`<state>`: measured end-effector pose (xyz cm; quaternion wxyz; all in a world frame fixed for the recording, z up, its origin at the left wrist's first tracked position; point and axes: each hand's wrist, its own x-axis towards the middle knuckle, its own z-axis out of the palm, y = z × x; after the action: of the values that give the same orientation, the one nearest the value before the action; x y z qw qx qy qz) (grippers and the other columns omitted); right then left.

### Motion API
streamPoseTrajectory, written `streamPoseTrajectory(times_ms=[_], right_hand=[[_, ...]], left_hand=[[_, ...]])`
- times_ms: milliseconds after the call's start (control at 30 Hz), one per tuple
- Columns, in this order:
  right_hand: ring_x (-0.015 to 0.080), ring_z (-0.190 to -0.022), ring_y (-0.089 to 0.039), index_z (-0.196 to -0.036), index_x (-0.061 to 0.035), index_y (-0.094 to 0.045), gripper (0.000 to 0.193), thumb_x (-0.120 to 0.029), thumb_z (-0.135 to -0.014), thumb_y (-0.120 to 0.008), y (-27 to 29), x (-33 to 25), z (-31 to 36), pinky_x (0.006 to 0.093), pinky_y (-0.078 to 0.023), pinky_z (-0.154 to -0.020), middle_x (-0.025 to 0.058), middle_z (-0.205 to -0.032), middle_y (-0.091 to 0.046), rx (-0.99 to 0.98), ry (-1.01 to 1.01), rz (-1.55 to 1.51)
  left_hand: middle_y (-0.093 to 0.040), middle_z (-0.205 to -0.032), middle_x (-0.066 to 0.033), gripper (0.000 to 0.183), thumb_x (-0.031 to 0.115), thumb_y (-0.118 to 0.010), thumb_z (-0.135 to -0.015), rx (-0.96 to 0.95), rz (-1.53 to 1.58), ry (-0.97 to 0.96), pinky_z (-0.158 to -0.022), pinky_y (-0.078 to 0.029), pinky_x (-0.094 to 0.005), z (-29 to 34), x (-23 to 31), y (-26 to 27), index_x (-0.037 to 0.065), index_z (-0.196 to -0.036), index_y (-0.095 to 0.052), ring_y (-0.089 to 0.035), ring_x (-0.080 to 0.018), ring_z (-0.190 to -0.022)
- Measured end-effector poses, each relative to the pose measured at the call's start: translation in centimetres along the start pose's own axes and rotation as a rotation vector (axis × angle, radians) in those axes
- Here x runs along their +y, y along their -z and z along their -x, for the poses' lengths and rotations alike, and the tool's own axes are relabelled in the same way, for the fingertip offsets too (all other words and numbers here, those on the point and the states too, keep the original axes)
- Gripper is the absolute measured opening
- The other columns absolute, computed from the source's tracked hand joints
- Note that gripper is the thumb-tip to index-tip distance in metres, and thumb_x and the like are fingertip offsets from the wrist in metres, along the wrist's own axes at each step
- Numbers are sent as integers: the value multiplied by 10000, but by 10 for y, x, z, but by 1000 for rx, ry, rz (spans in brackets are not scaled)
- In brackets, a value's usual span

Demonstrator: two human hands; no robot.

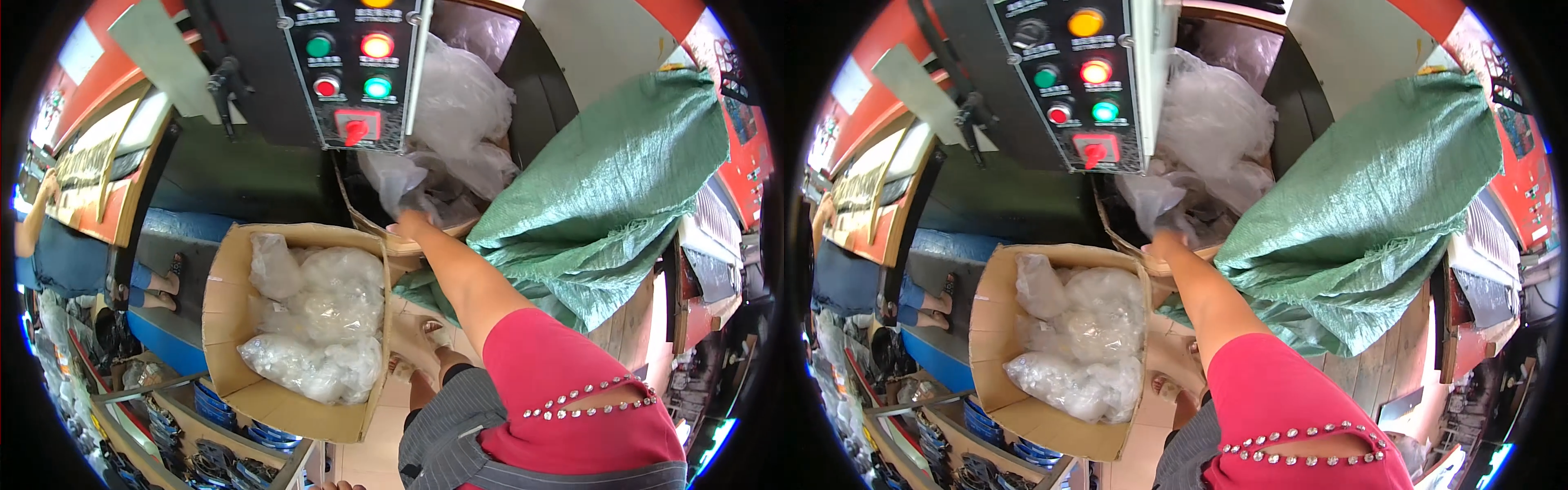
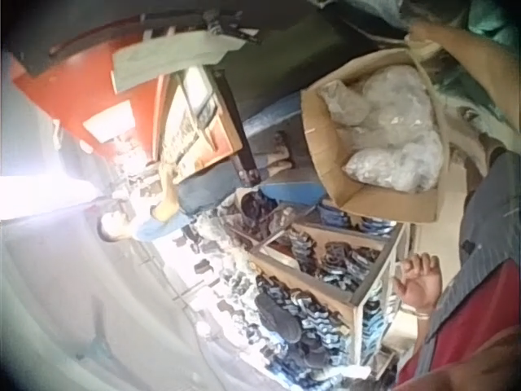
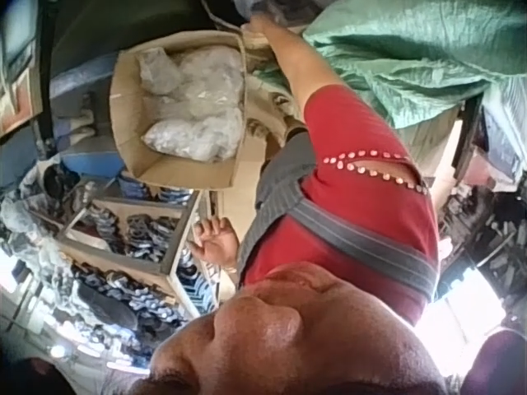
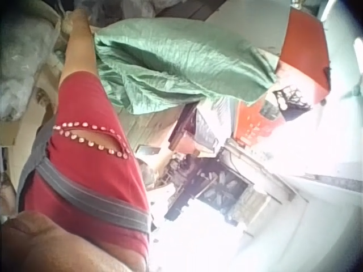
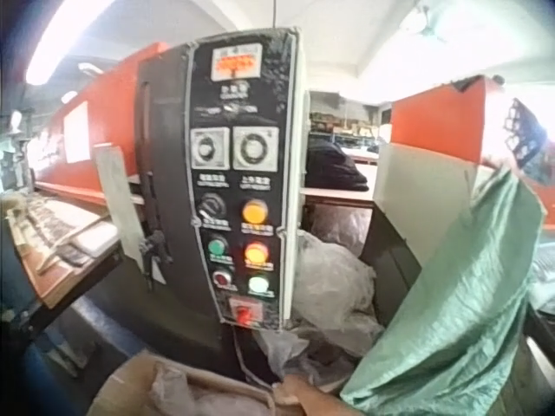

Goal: Operating a die cutting machine to cut out shoe components from material sheets.

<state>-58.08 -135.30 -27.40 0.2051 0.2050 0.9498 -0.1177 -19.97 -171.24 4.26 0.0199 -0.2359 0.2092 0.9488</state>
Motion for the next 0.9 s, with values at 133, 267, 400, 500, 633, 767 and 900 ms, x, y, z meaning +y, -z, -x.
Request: streamPoseTrajectory(times_ms=[133,267,400,500,633,767,900], right_hand=[[263,-823,-649,-933,-93,-684,268,-294,-765,-630,-12,-22,10,381,-496,-740,140,-858,-673,154,461,-395],[256,-738,-643,-827,-63,-670,118,-129,-749,-611,49,-55,117,355,-504,-685,120,-783,-666,4,728,-848],[245,-727,-629,-808,-59,-650,86,-75,-756,-583,46,-73,220,355,-495,-664,102,-810,-653,-262,1133,-872],[286,-733,-613,-776,-49,-627,64,-82,-741,-585,49,-69,287,396,-478,-659,115,-793,-634,-467,1384,-810],[279,-758,-618,-820,-36,-636,92,-87,-757,-591,60,-54,323,393,-479,-692,125,-818,-641,-761,1558,-709],[190,-805,-615,-908,-33,-654,161,-149,-798,-639,96,-21,266,329,-485,-743,88,-845,-652,-745,1274,-1093],[384,-1263,-325,-1335,-107,-389,704,-350,-758,-711,103,37,172,466,-327,-1003,215,-1355,-354,17,794,-698]], left_hand=[[-535,-818,-47,389,463,-497,-906,19,-79,43,-780,-341,-365,-17,-8,-9,84,-927,-580,-430,-195,-773],[-598,-924,-53,341,432,-510,-909,147,-477,79,-851,-393,-357,-45,-23,-27,111,-948,-617,-517,-199,-860],[-533,-1064,-72,498,417,-590,-870,54,-1008,-80,-819,-455,-423,-118,-45,-16,96,-1227,-461,-491,-197,-977],[-525,-1159,-84,450,223,-603,-864,144,-1211,-214,-835,-423,-345,-165,-81,-55,57,-1250,-441,-488,-133,-1018],[-563,-1087,-83,358,123,-600,-857,-247,-1519,-53,-792,-432,-294,-206,-95,-32,10,-1177,-485,-527,-127,-939],[-613,-949,-53,235,100,-573,-885,48,-1397,88,-704,-472,-257,-206,-77,1,6,-1098,-539,-565,-113,-809],[-610,-933,-30,230,164,-575,-905,199,-1139,-162,-635,-485,-261,-200,-44,9,15,-1079,-554,-574,-120,-762]])
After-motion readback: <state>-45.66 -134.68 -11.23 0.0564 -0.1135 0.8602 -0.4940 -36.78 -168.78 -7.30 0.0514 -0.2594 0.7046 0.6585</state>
